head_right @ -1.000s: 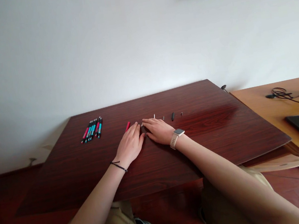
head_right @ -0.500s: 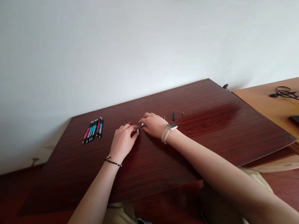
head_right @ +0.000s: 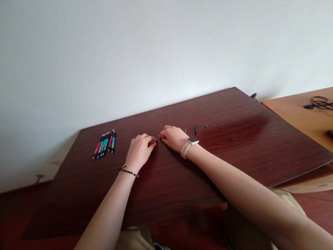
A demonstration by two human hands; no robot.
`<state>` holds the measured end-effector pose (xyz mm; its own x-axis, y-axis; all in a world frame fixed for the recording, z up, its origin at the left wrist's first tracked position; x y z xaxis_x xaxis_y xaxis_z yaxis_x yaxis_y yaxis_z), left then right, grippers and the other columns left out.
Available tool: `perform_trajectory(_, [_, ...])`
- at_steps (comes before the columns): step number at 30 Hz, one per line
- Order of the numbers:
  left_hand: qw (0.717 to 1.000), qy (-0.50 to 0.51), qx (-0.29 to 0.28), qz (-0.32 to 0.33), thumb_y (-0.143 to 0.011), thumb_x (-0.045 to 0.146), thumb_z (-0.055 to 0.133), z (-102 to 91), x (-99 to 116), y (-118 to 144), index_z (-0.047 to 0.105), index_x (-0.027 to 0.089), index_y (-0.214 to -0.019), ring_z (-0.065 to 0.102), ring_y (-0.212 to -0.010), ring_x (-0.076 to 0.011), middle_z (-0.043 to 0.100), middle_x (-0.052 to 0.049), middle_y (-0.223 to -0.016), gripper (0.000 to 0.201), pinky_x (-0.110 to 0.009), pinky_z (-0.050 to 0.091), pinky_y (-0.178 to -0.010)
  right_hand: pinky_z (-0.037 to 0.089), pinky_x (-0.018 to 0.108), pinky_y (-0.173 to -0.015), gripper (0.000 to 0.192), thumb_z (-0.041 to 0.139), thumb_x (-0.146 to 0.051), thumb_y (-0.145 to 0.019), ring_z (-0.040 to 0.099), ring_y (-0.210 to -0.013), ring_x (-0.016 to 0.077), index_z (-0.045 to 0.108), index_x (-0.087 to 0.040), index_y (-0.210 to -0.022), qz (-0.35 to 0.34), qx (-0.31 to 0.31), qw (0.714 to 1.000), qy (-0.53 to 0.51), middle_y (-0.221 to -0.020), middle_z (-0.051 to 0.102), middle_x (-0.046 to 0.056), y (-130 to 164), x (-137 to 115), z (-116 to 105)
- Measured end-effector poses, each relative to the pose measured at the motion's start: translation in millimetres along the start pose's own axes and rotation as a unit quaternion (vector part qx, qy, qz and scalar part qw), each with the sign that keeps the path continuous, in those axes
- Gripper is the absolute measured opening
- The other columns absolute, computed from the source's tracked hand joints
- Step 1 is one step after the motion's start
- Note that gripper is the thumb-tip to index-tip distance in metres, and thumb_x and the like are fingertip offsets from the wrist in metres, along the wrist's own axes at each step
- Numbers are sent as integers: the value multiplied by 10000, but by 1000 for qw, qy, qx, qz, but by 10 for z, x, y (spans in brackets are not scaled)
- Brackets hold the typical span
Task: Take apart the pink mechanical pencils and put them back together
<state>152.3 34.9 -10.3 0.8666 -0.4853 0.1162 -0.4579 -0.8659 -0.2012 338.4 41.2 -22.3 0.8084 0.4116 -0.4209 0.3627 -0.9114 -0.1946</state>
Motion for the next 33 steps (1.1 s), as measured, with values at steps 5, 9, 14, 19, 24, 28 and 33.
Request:
perform_trajectory(5, [1000, 5, 3, -3, -1016, 251, 645, 9, -18, -11, 806, 242, -1079, 659, -1090, -281, 766, -88, -1119, 174, -396, 469, -922, 548, 305, -956, 302, 641, -149, -948, 727, -1049, 237, 851, -243, -1143, 18, -21, 1000, 10, -1150, 774, 94, -27, 2, -27])
perform_trajectory(9, [1000, 5, 7, -2, -1014, 256, 650, 20, -34, -25, 807, 244, -1070, 658, -1082, -287, 770, -84, -1111, 168, -402, 463, -913, 549, 312, -968, 294, 646, -144, -929, 728, -1081, 252, 857, -230, -1115, 19, -21, 1000, 7, -1171, 783, 98, -40, -3, -32])
perform_trajectory(14, [1000, 2, 8, -4, -1023, 267, 635, 44, -48, -43, 806, 244, -1075, 652, -1091, -284, 769, -94, -1118, 180, -403, 458, -928, 547, 302, -952, 218, 665, -171, -936, 736, -1044, 239, 848, -224, -1041, 28, -6, 1000, -4, -1117, 790, 83, -37, 5, -15])
perform_trajectory(19, [1000, 5, 8, -8, -1028, 272, 621, 50, -48, -53, 808, 248, -1071, 648, -1096, -285, 768, -92, -1123, 193, -407, 460, -932, 548, 286, -886, 212, 690, -148, -908, 738, -967, 211, 795, -213, -1080, 41, 23, 998, -39, -1076, 790, 62, -19, 14, 9])
perform_trajectory(24, [1000, -2, 12, -10, -1024, 281, 631, 52, -47, -57, 815, 247, -1070, 648, -1086, -293, 768, -95, -1116, 193, -413, 458, -924, 556, 267, -831, 303, 710, -106, -871, 748, -921, 189, 732, -208, -1155, 40, 39, 993, -100, -1050, 806, 41, -26, 50, 57])
perform_trajectory(28, [1000, -3, 13, -8, -1023, 276, 632, 57, -53, -56, 814, 247, -1074, 650, -1090, -290, 768, -91, -1121, 190, -409, 453, -914, 565, 268, -824, 326, 718, -100, -858, 754, -889, 181, 715, -211, -1164, 40, 48, 991, -118, -1017, 811, 26, -37, 77, 84])
perform_trajectory(33, [1000, -5, 12, -6, -1033, 257, 612, 56, -54, -54, 812, 253, -1090, 651, -1095, -286, 768, -91, -1129, 208, -408, 451, -915, 571, 272, -838, 313, 710, -95, -858, 759, -887, 178, 719, -219, -1146, 38, 54, 990, -123, -1021, 816, 23, -33, 86, 91])
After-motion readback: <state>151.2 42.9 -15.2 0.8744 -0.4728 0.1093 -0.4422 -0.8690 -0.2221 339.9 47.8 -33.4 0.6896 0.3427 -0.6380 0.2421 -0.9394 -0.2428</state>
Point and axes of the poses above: each hand's wrist, its own y-axis away from the middle knuckle, its own z-axis out of the palm, x = y × z, the point moved 2 cm from there along -y, towards the middle knuckle
